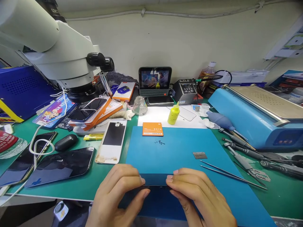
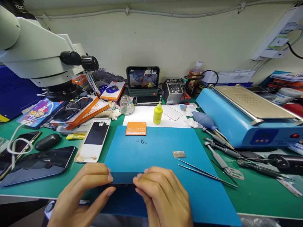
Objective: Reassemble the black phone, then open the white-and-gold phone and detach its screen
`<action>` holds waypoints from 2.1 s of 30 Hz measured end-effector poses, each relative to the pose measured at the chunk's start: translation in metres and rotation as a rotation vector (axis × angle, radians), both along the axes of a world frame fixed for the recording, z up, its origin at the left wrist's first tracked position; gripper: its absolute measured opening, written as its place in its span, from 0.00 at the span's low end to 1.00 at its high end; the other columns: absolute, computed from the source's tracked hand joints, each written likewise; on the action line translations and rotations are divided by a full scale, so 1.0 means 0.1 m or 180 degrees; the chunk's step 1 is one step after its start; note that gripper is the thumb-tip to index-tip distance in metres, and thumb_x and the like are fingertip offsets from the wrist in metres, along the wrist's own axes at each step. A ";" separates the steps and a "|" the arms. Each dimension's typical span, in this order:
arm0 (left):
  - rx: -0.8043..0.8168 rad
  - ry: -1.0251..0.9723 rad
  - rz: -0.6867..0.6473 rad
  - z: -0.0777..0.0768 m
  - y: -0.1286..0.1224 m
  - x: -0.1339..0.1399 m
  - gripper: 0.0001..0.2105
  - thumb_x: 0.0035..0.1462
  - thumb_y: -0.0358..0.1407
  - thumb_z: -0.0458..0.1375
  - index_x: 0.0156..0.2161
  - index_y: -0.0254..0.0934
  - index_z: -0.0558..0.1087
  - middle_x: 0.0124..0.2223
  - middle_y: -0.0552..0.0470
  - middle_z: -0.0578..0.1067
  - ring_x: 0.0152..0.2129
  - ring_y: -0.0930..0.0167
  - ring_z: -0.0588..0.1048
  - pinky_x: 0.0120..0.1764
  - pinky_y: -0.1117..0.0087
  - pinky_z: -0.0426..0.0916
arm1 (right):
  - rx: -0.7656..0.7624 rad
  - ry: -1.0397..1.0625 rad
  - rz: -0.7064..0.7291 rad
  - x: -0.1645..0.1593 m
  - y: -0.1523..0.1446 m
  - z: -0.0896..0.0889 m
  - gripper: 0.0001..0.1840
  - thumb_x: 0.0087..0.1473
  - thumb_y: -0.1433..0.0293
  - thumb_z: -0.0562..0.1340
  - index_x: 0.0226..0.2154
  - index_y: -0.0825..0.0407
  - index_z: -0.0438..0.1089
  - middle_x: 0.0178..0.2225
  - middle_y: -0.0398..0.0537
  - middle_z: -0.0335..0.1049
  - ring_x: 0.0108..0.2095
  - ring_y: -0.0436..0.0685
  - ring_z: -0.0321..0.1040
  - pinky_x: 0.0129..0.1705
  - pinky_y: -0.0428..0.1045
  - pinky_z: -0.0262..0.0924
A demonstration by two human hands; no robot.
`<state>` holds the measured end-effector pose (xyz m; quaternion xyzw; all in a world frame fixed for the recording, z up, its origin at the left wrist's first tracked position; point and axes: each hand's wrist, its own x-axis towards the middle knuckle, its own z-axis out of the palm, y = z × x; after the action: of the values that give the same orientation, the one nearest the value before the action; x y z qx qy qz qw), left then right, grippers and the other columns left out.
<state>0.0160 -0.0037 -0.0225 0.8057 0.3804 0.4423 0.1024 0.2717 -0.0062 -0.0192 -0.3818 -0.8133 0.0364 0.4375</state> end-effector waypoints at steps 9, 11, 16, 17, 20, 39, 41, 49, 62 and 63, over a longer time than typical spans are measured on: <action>-0.0046 0.0083 -0.0048 0.08 0.07 0.15 0.06 0.75 0.30 0.65 0.51 0.42 0.77 0.42 0.55 0.83 0.40 0.73 0.80 0.49 0.72 0.73 | -0.0031 0.0213 -0.0290 -0.02 -0.01 0.02 0.08 0.73 0.64 0.66 0.49 0.44 0.83 0.42 0.50 0.86 0.45 0.62 0.86 0.50 0.54 0.82; -0.0037 0.0155 -0.0072 0.08 0.08 0.14 0.07 0.75 0.28 0.65 0.52 0.42 0.76 0.43 0.55 0.83 0.41 0.73 0.80 0.50 0.72 0.72 | 0.0007 0.0283 -0.0375 -0.03 0.01 0.03 0.11 0.72 0.58 0.67 0.48 0.44 0.84 0.42 0.51 0.86 0.44 0.63 0.86 0.50 0.56 0.82; 0.0028 0.0254 -0.0059 0.09 0.05 0.13 0.08 0.73 0.25 0.65 0.52 0.40 0.76 0.43 0.54 0.83 0.43 0.72 0.78 0.51 0.72 0.72 | 0.0026 0.0360 -0.0468 0.00 0.03 0.02 0.12 0.71 0.56 0.69 0.46 0.44 0.85 0.41 0.51 0.86 0.44 0.64 0.86 0.49 0.56 0.83; 0.0015 0.0233 -0.0063 0.09 0.05 0.13 0.08 0.73 0.25 0.65 0.51 0.40 0.76 0.43 0.54 0.83 0.43 0.72 0.78 0.51 0.72 0.72 | 0.0014 0.0361 -0.0455 0.03 0.03 0.02 0.10 0.71 0.58 0.69 0.46 0.44 0.85 0.41 0.50 0.87 0.44 0.63 0.86 0.49 0.56 0.83; -0.0036 0.0126 -0.0076 0.09 0.04 0.13 0.07 0.74 0.26 0.65 0.51 0.40 0.77 0.43 0.54 0.83 0.43 0.72 0.79 0.50 0.72 0.73 | -0.0088 0.0309 -0.0301 0.10 0.01 0.04 0.06 0.72 0.67 0.68 0.46 0.45 0.84 0.42 0.47 0.87 0.44 0.60 0.86 0.48 0.52 0.82; -0.1017 0.0048 0.0507 0.11 0.41 0.16 0.06 0.75 0.46 0.66 0.44 0.51 0.83 0.40 0.62 0.85 0.36 0.73 0.85 0.35 0.76 0.77 | -0.0910 0.0635 -0.0929 0.27 0.03 -0.06 0.18 0.75 0.65 0.66 0.63 0.34 0.79 0.55 0.34 0.86 0.55 0.50 0.84 0.56 0.38 0.76; -0.1018 0.0107 0.0543 0.08 0.41 0.17 0.07 0.75 0.46 0.65 0.44 0.51 0.82 0.41 0.61 0.85 0.39 0.71 0.84 0.40 0.73 0.76 | -0.0915 0.0662 -0.1067 0.25 0.04 -0.07 0.18 0.77 0.65 0.63 0.64 0.34 0.79 0.57 0.34 0.85 0.59 0.50 0.83 0.61 0.41 0.74; -0.0938 0.0518 0.0508 -0.06 0.44 0.11 0.09 0.78 0.42 0.61 0.47 0.53 0.85 0.45 0.55 0.83 0.44 0.63 0.79 0.48 0.62 0.73 | -0.0922 0.0788 -0.1285 0.24 0.02 -0.10 0.17 0.78 0.63 0.61 0.62 0.34 0.79 0.55 0.34 0.86 0.62 0.53 0.80 0.59 0.41 0.77; -0.0005 0.1977 0.0138 -0.06 0.14 -0.36 0.28 0.73 0.57 0.62 0.72 0.52 0.71 0.72 0.55 0.77 0.61 0.60 0.83 0.56 0.61 0.84 | -0.0174 -0.0475 -0.1955 0.95 -0.04 -0.09 0.17 0.78 0.56 0.59 0.57 0.41 0.79 0.53 0.47 0.81 0.55 0.69 0.77 0.59 0.62 0.67; 0.0027 0.1960 0.0127 -0.08 0.16 -0.36 0.26 0.73 0.57 0.63 0.69 0.52 0.73 0.72 0.55 0.78 0.61 0.60 0.83 0.56 0.61 0.85 | -0.0141 -0.0632 -0.1881 1.03 -0.04 -0.09 0.17 0.78 0.55 0.58 0.57 0.42 0.79 0.52 0.48 0.81 0.54 0.69 0.77 0.58 0.62 0.67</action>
<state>-0.0200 0.0122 -0.0303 0.8946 0.4075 0.1808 -0.0297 0.3744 -0.0104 -0.0282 -0.6128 -0.7049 -0.1121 0.3391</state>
